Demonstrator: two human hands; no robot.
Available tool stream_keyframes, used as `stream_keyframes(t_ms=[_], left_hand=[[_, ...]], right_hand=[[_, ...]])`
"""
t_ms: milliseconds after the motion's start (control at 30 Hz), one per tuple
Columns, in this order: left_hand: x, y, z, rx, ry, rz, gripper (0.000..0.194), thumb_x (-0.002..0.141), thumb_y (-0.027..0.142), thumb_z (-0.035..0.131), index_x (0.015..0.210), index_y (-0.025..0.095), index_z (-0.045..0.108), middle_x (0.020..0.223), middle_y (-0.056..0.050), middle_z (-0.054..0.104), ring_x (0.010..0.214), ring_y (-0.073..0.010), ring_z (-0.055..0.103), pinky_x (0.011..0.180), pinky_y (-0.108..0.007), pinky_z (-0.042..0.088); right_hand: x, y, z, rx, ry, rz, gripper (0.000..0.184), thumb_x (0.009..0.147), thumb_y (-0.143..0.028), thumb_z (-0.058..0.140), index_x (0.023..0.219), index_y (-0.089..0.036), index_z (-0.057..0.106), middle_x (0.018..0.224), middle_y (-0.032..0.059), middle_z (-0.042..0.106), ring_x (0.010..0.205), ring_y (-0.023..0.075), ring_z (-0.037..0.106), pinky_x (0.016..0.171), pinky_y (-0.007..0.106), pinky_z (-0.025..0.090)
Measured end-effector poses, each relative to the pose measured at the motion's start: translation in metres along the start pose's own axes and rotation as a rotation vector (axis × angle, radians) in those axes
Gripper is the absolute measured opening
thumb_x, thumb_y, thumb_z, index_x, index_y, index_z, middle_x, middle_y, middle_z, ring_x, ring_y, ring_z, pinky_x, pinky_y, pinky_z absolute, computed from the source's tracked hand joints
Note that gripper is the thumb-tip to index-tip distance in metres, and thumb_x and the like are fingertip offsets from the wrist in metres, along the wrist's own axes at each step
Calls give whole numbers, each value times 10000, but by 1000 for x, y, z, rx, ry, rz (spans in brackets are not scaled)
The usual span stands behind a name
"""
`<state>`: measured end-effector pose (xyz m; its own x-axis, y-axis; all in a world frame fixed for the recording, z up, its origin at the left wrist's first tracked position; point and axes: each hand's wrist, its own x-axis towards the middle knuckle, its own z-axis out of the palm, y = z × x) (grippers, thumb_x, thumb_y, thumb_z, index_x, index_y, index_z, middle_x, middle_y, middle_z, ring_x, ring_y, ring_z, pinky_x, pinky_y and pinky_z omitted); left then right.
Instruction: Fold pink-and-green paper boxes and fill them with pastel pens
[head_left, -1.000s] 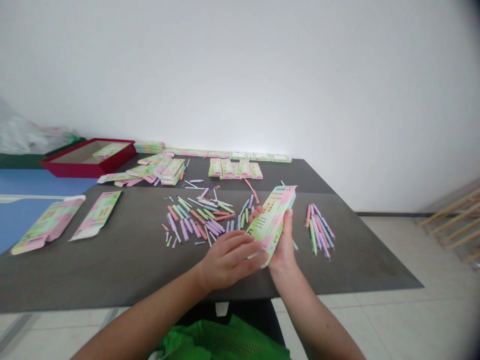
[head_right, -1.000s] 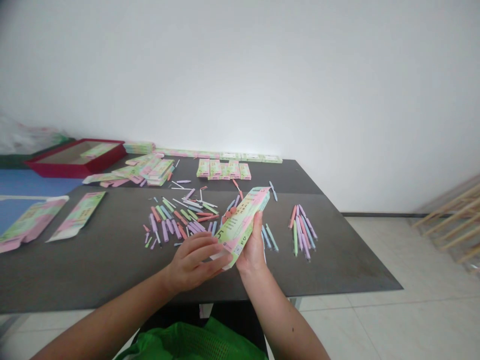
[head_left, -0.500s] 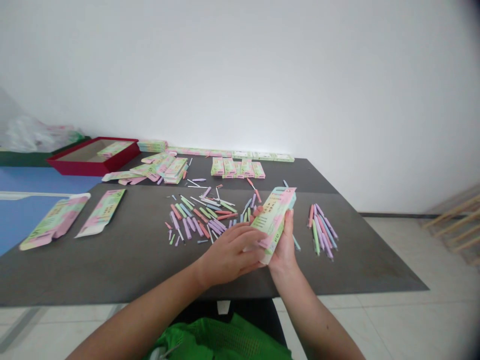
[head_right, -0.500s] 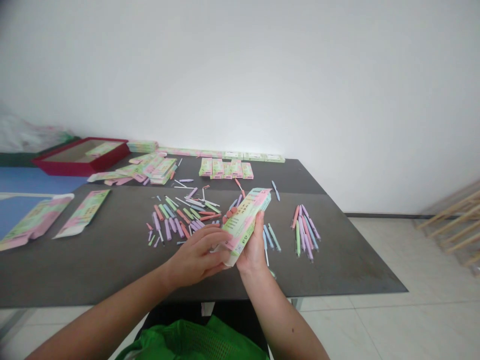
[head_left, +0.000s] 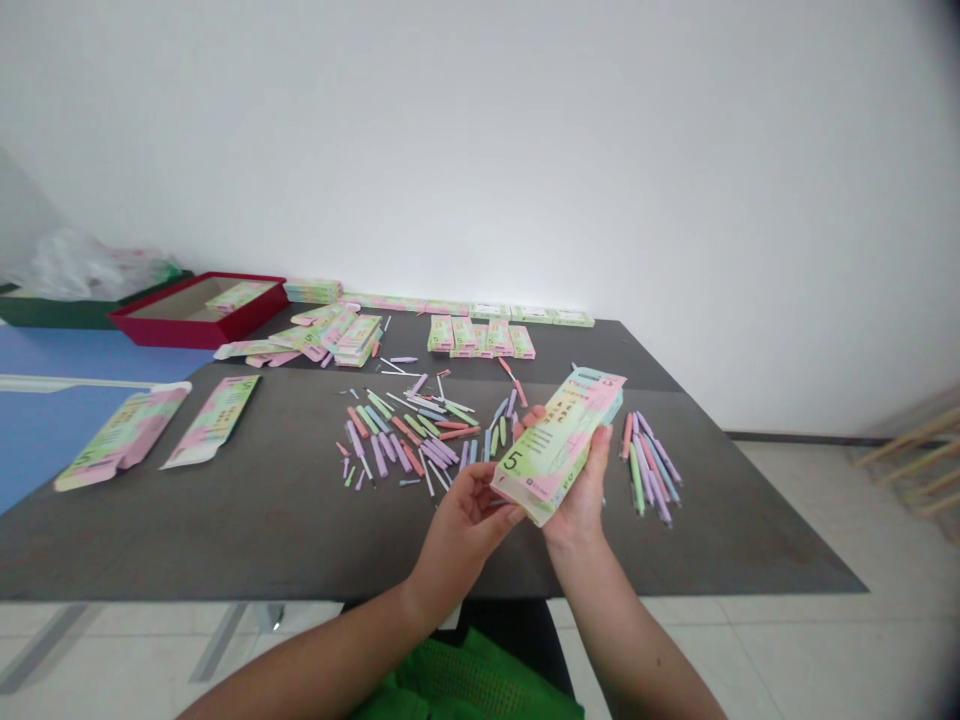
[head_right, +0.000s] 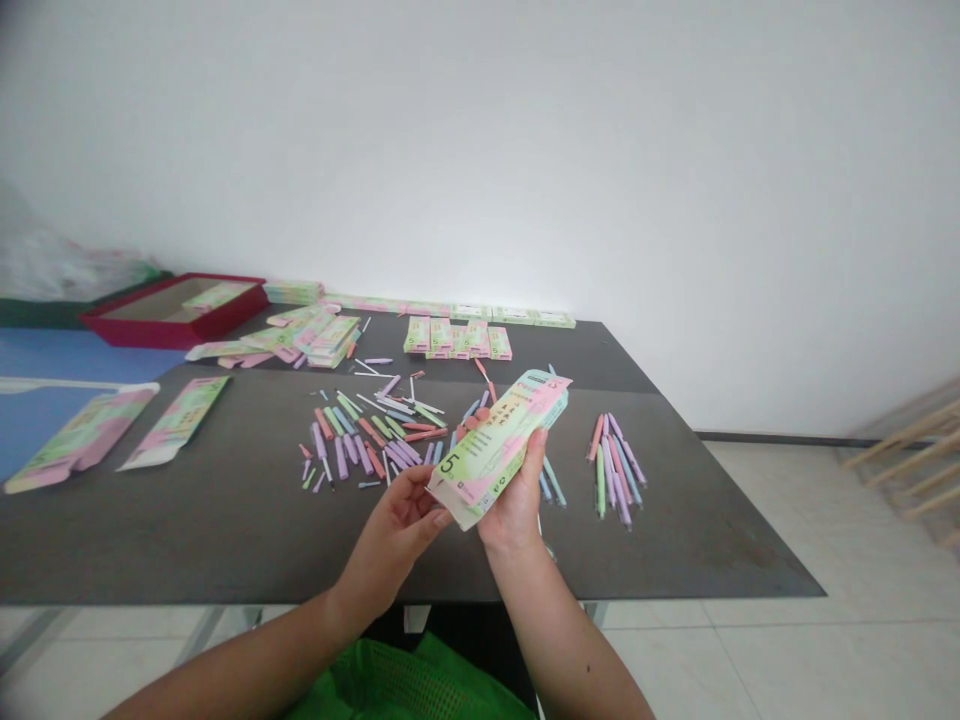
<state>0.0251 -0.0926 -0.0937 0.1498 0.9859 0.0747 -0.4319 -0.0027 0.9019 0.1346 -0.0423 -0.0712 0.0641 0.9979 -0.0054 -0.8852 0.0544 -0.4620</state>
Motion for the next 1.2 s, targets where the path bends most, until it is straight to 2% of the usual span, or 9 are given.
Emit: stream_keyframes(t_ms=[133, 367, 433, 500, 633, 767, 833, 933, 1200], left_hand=[[0, 0, -4, 106, 5, 61, 351, 754, 272, 741, 1040, 196, 551, 1005, -42, 679, 954, -174, 644, 870, -295, 505], [-1, 0, -17, 590, 145, 210, 335, 715, 273, 760, 1001, 202, 601, 1027, -48, 656, 979, -203, 608, 916, -352, 471], [1, 1, -19, 622, 133, 271, 339, 721, 283, 755, 1019, 207, 613, 1035, -48, 647, 982, -204, 595, 921, -353, 466], [3, 3, -18, 534, 80, 290, 292, 750, 299, 730, 1003, 200, 620, 1022, -49, 637, 970, -197, 591, 897, -334, 477], [7, 9, -6, 172, 19, 141, 173, 799, 302, 689, 854, 170, 591, 897, -25, 619, 882, -158, 597, 805, -265, 496], [5, 13, 5, -66, 119, -44, 331, 731, 259, 772, 970, 197, 552, 913, 8, 628, 838, -121, 606, 751, -221, 497], [5, 14, 6, -119, 122, -106, 394, 716, 257, 787, 1026, 198, 553, 986, -6, 632, 862, -123, 612, 755, -223, 507], [7, 14, 4, -144, 59, -184, 357, 731, 270, 775, 1018, 168, 588, 1007, -30, 638, 892, -133, 620, 782, -232, 521], [13, 10, -1, -216, 19, -363, 369, 734, 294, 779, 1022, 160, 591, 874, -11, 665, 647, -61, 618, 594, -139, 531]], right_hand=[[-1, -1, 2, -5, 12, -19, 539, 859, -640, 484, 1043, -172, 675, 965, 42, 694, 865, 143, 660, 859, 298, 539], [-3, -2, 2, -19, 5, -71, 519, 868, -624, 481, 1045, -178, 678, 969, 32, 696, 884, 141, 657, 862, 292, 539], [-4, -1, 2, -36, 6, -81, 522, 851, -635, 500, 1041, -183, 678, 980, 33, 695, 893, 144, 654, 870, 296, 534], [-5, -1, 2, -62, -6, -92, 526, 839, -647, 508, 1038, -190, 679, 979, 36, 696, 893, 150, 653, 862, 300, 534], [-7, 0, 2, -108, -40, -128, 522, 836, -654, 510, 1044, -206, 679, 953, 38, 697, 877, 161, 656, 857, 318, 534], [-7, 0, 1, -121, -16, -131, 527, 826, -665, 517, 1055, -216, 669, 982, 31, 689, 906, 158, 648, 914, 332, 511], [-7, 1, 0, -130, -2, -142, 519, 825, -662, 518, 1063, -224, 662, 1008, 27, 682, 927, 159, 643, 923, 332, 505], [-7, 1, -1, -136, -11, -158, 517, 812, -661, 535, 1060, -226, 660, 1011, 28, 677, 918, 162, 642, 911, 332, 510], [-8, 0, -1, -150, -73, -255, 498, 777, -644, 596, 1061, -240, 658, 1015, 20, 673, 908, 157, 637, 893, 324, 516]])
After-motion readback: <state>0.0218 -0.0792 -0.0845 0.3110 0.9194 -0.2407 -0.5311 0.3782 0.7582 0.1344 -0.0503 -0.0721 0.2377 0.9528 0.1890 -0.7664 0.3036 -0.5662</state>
